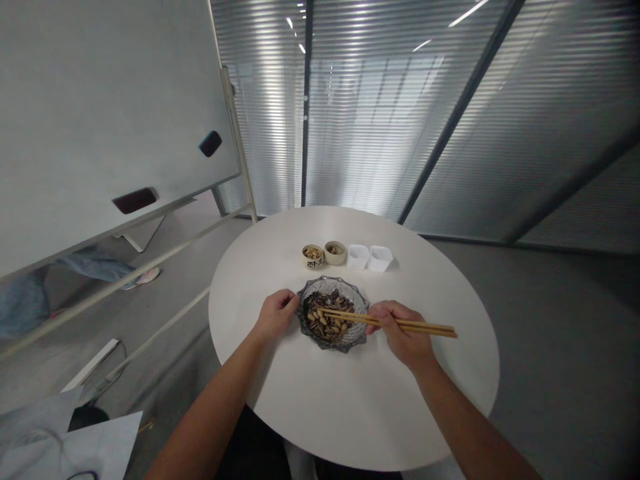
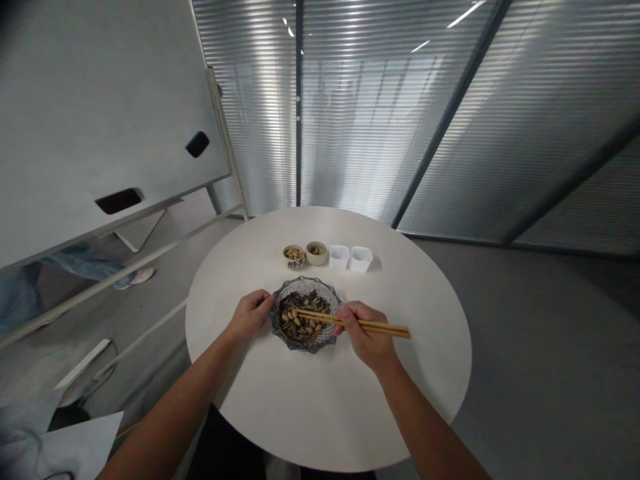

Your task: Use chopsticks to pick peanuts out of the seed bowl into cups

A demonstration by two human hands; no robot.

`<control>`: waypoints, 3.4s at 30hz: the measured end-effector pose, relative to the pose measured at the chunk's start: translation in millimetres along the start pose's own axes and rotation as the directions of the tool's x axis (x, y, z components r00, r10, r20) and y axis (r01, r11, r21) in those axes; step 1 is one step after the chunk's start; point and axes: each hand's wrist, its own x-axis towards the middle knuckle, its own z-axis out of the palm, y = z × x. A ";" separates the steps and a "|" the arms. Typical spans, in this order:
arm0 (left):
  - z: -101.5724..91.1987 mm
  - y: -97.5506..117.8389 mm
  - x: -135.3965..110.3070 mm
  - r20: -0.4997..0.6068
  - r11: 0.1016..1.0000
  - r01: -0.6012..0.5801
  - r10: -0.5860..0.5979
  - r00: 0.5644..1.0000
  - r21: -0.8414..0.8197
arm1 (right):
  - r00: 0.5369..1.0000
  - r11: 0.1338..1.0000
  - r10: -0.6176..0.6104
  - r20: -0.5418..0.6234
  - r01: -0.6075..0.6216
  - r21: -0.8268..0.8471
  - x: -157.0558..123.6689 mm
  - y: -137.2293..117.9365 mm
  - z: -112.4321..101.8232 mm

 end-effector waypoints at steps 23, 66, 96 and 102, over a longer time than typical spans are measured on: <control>-1.4 6.0 -1.9 -0.012 1.000 0.010 -0.010 1.000 -0.010 | 0.991 0.975 0.135 0.013 -0.135 0.177 3.8 6.1 7.4; -2.4 6.1 -2.1 -0.005 0.999 -0.017 0.017 1.000 0.034 | 0.953 0.890 0.250 -0.169 -0.157 0.428 62.5 2.6 0.5; -0.3 2.8 -0.2 0.016 1.000 -0.006 0.005 1.000 0.022 | 0.938 0.873 0.344 0.030 -0.332 0.357 -11.7 -21.1 42.1; -2.2 5.4 -0.5 0.023 0.999 -0.016 0.015 1.000 0.037 | 0.972 0.950 0.230 0.056 -0.236 0.205 -17.2 -25.8 40.5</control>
